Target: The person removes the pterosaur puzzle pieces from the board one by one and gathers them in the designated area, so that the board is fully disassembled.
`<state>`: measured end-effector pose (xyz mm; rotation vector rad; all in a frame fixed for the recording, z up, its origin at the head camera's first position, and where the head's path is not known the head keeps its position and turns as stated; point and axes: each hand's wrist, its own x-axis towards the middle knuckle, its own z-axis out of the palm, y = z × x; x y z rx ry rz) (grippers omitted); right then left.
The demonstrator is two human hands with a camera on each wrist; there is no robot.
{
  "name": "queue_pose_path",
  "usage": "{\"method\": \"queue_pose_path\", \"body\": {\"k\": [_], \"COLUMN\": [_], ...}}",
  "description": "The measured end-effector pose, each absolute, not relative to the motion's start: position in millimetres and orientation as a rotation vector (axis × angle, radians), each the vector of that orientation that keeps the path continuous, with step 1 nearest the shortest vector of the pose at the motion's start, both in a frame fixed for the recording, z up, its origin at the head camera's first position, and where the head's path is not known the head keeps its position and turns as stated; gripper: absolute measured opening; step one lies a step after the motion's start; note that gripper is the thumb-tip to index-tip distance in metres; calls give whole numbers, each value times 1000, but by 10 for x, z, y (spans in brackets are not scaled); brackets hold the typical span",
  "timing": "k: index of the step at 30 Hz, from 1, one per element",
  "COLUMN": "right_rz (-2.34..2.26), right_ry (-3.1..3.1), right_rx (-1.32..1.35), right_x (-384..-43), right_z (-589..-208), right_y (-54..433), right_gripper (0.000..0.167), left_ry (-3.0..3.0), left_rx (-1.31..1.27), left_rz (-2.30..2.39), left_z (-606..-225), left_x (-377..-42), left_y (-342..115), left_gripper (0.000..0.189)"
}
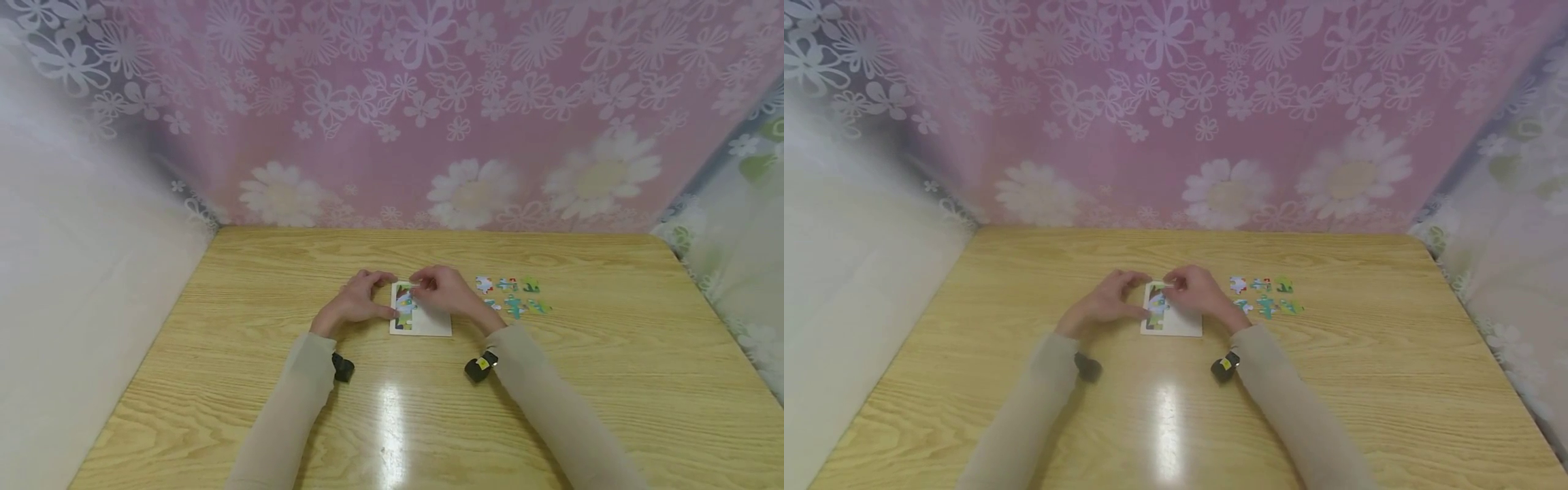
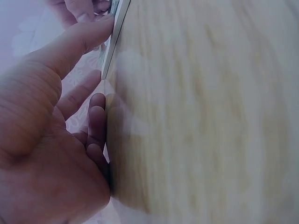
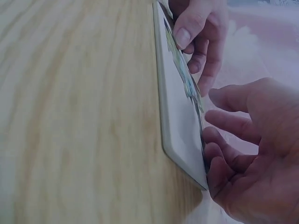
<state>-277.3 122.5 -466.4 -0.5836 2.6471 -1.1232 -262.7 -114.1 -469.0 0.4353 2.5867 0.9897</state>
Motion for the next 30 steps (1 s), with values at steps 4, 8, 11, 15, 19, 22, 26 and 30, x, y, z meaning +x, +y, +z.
{"method": "queue_pose_path", "body": {"k": [4, 8, 11, 15, 19, 22, 26, 30], "right_rz": [-1079, -1070, -1090, -1140, -1177, -1184, -1188, -1192], "right_ry": [2667, 2680, 2667, 2637, 2630, 2643, 2663, 2664], "right_rx": [-574, -554, -535, -515, -489, -479, -458, -438], "right_x": [-2765, -2754, -2757, -2767, -2767, -2768, -2762, -2751], "right_z": [-4675, -4672, -4669, -4669, -4671, -4686, -4692, -4682], "right_y": [1189, 1172, 1171, 1172, 1161, 1149, 1128, 1118], "right_gripper": [30, 28, 26, 23, 21, 20, 18, 17], "left_ry": [2587, 2581, 2576, 2573, 2572, 2570, 2556, 2570], "left_rx": [432, 426, 426, 426, 436, 449, 450, 441], "left_rz": [994, 1005, 1006, 1008, 1009, 1007, 1019, 1021], "left_z": [-4687, -4683, -4690, -4697, -4700, -4699, -4681, -4651], "left_x": [-2625, -2626, -2628, -2630, -2634, -2639, -2637, -2622], "left_y": [-1142, -1140, -1137, -1137, -1138, -1144, -1151, -1126], "left_gripper": [72, 72, 72, 72, 72, 72, 70, 62]}}
